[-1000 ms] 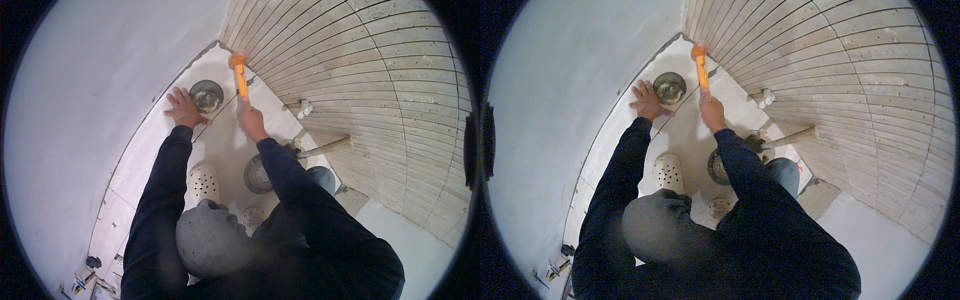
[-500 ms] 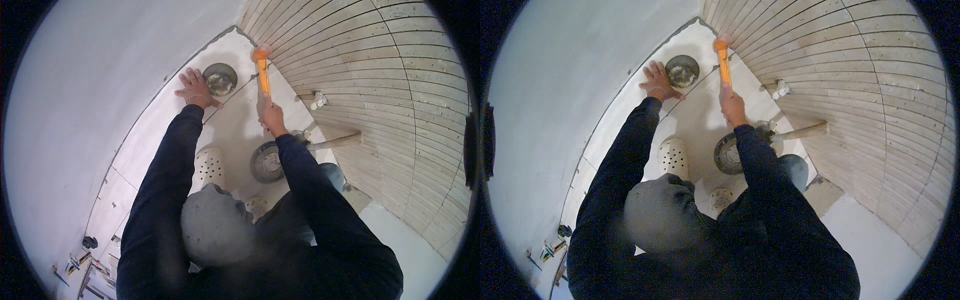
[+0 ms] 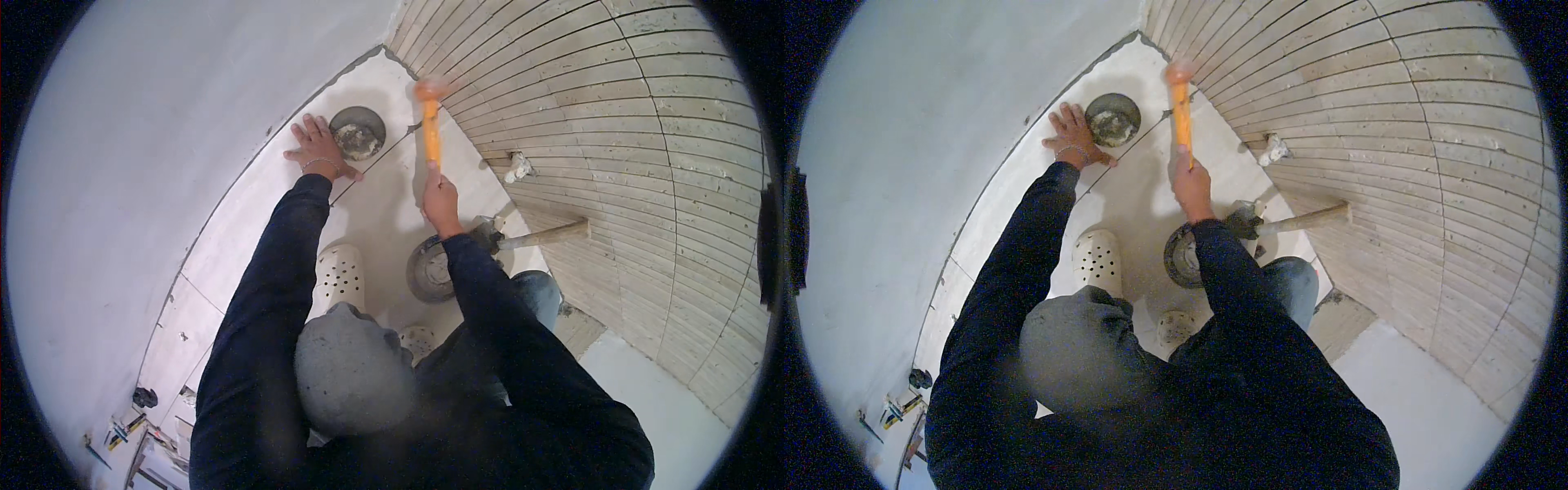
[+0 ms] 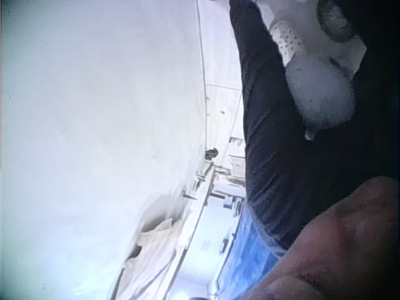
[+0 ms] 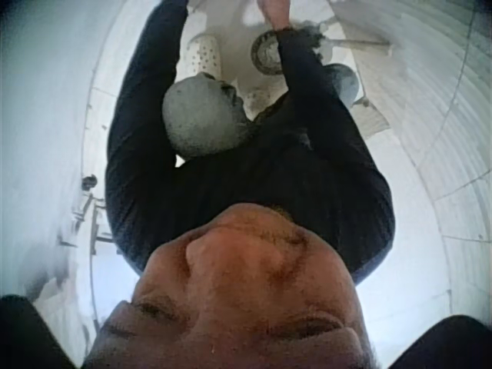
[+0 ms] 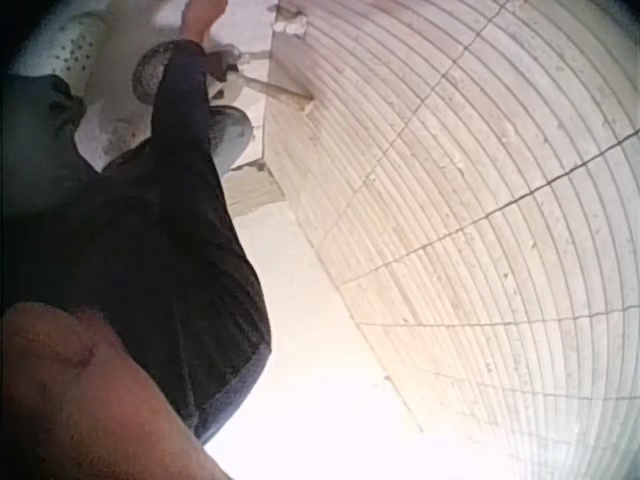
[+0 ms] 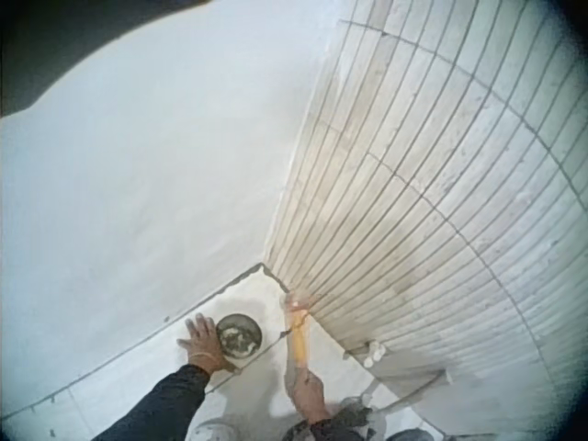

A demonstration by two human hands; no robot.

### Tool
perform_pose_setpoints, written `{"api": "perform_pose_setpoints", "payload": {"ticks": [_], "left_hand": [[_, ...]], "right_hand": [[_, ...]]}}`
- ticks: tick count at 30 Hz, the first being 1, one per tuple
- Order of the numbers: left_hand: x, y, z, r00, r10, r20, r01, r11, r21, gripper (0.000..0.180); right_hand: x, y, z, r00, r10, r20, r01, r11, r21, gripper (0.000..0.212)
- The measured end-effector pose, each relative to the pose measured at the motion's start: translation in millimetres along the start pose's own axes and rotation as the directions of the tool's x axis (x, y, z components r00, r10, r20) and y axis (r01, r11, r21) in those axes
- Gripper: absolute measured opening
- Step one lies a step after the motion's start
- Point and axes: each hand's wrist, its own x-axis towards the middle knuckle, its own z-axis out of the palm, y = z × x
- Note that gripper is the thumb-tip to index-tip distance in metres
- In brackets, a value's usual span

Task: The person spreads adhesive on the floor using a trowel, places a floor tile, and taps it into place with a rubber mallet. The person repeats this process for multiple tiles.

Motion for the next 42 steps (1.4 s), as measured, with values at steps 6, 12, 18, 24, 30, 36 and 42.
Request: {"api": "perform_pose_setpoints", "payload": {"ticks": [6, 12, 18, 24, 30, 36, 42], "left_hand": [[1, -4, -2, 1.000, -0.002, 0.014, 0.002, 1.000, -0.007, 0.157], [3, -8, 7, 1.000, 0.002, 0.006, -0.002, 1.000, 0.002, 0.161], [1, -5, 4, 0.999, -0.014, 0.039, 0.014, 1.000, 0.016, 0.157], [3, 0, 0, 1.000, 0.017, 0.011, -0.017, 1.000, 0.013, 0.159], [-4, -4, -4, 0.999, -0.030, 0.029, 0.029, 0.998, 0.049, 0.156], [-1, -4, 0, 0.998, -0.031, 0.058, 0.030, 0.999, 0.024, 0.158], [6, -3, 12, 0.999, -0.001, 0.032, 0.000, 1.000, 0.014, 0.163]], "right_hand": [[5, -26, 10, 0.988, -0.152, -0.027, 0.154, 0.985, 0.080, 0.069], [15, -52, 13, 0.995, -0.041, 0.087, 0.034, 0.996, 0.078, 0.069], [39, -45, 26, 0.992, -0.121, 0.032, 0.122, 0.992, -0.036, 0.071], [48, -55, 40, 0.950, -0.308, -0.057, 0.304, 0.950, -0.073, 0.074], [37, -88, 43, 0.983, -0.180, 0.036, 0.181, 0.983, -0.044, 0.077], [38, -72, 30, 0.991, -0.081, 0.106, 0.095, 0.986, -0.135, 0.074], [6, -15, 24, 0.997, 0.037, 0.068, -0.034, 0.999, -0.037, 0.069]]}}
